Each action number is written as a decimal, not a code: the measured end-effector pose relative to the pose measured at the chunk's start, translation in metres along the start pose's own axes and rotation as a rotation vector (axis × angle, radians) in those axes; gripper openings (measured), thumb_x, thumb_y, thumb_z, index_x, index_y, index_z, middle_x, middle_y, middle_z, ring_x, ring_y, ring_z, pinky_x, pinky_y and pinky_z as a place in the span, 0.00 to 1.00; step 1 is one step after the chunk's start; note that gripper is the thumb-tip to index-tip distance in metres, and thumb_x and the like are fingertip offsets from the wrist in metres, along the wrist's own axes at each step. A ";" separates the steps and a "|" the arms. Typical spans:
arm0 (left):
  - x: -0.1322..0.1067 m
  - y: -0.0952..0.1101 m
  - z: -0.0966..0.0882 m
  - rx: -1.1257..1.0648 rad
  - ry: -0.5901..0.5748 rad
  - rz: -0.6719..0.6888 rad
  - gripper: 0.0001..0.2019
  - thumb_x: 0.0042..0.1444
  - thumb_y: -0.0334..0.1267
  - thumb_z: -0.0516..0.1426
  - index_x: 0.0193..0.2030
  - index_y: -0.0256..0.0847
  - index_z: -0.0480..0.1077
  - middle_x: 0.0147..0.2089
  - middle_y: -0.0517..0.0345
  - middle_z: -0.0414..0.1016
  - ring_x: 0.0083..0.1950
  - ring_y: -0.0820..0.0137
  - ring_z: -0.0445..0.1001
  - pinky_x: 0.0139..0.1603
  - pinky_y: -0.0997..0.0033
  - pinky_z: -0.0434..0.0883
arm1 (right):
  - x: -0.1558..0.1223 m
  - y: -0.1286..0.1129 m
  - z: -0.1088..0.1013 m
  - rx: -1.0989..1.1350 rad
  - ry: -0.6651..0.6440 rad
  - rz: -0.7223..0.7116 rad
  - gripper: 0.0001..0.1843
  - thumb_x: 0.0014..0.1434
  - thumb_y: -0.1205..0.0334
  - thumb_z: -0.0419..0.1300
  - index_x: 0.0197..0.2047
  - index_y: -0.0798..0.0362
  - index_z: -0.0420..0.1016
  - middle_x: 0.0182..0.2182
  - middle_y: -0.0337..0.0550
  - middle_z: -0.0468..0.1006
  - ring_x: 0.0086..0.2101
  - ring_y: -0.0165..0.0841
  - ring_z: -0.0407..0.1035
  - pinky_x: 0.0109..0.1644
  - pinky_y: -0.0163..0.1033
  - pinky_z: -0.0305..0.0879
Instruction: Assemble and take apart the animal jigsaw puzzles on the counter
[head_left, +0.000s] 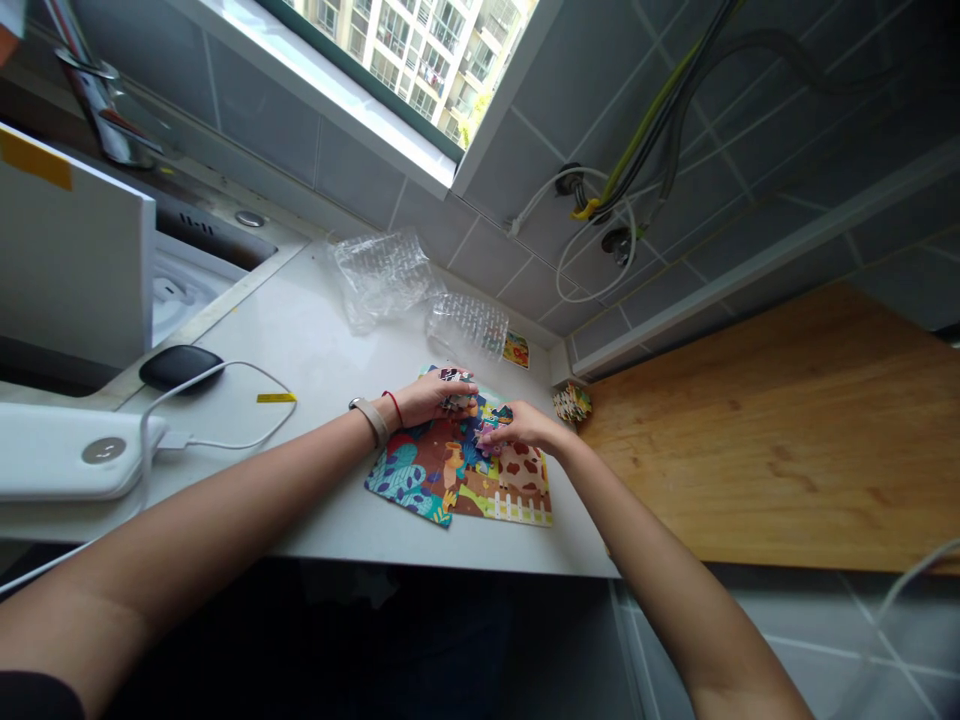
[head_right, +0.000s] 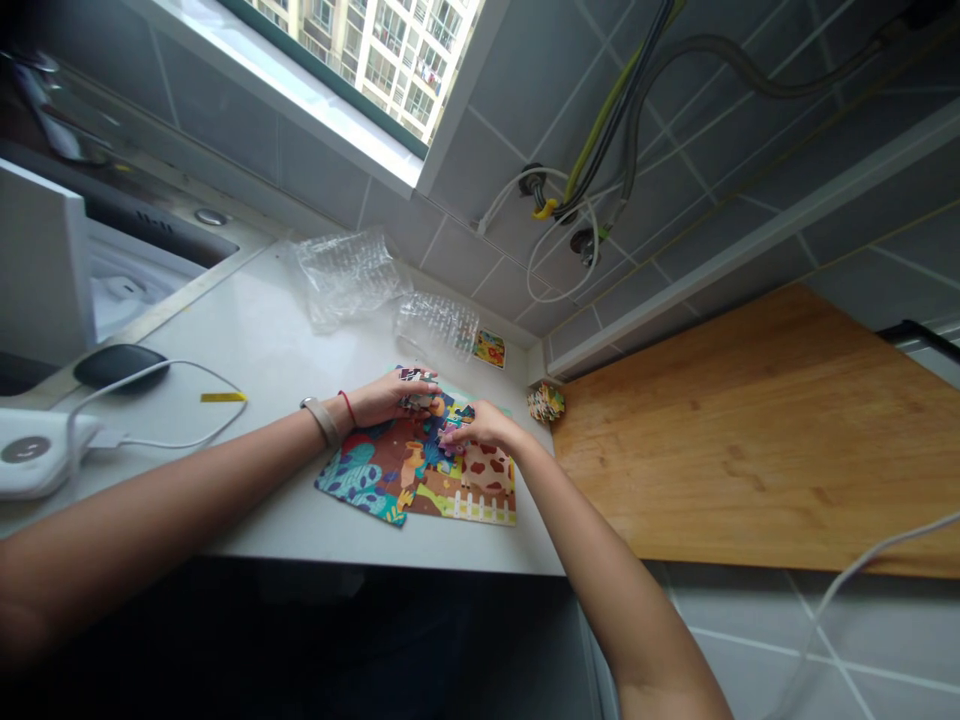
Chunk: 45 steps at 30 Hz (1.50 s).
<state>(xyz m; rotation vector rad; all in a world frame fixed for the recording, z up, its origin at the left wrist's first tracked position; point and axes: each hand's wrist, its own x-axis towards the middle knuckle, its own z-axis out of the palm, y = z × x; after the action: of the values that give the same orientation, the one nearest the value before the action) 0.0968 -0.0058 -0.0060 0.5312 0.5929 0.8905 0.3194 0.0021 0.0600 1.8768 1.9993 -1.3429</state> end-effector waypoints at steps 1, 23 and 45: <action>0.000 0.000 0.000 -0.002 0.001 0.000 0.24 0.46 0.32 0.75 0.48 0.40 0.72 0.38 0.56 0.80 0.35 0.67 0.82 0.35 0.68 0.81 | 0.002 0.001 0.002 -0.016 0.011 -0.002 0.24 0.35 0.51 0.81 0.33 0.54 0.81 0.31 0.38 0.83 0.34 0.36 0.74 0.39 0.37 0.69; -0.001 0.001 0.001 -0.027 0.021 -0.011 0.26 0.45 0.30 0.75 0.49 0.40 0.72 0.38 0.57 0.79 0.36 0.66 0.82 0.35 0.67 0.81 | -0.010 0.005 -0.008 -0.024 0.086 -0.031 0.27 0.32 0.47 0.81 0.29 0.54 0.77 0.25 0.36 0.79 0.28 0.33 0.71 0.30 0.34 0.63; -0.002 0.001 0.002 -0.024 0.019 -0.006 0.25 0.46 0.30 0.75 0.49 0.40 0.72 0.37 0.58 0.78 0.36 0.67 0.82 0.37 0.67 0.81 | -0.027 0.001 0.027 -0.034 -0.014 -0.115 0.24 0.39 0.50 0.80 0.35 0.52 0.78 0.34 0.39 0.84 0.35 0.38 0.75 0.37 0.36 0.68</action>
<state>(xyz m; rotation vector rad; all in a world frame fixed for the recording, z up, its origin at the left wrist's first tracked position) 0.0966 -0.0074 -0.0030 0.4991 0.6007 0.8965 0.3136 -0.0359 0.0592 1.7581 2.1383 -1.3361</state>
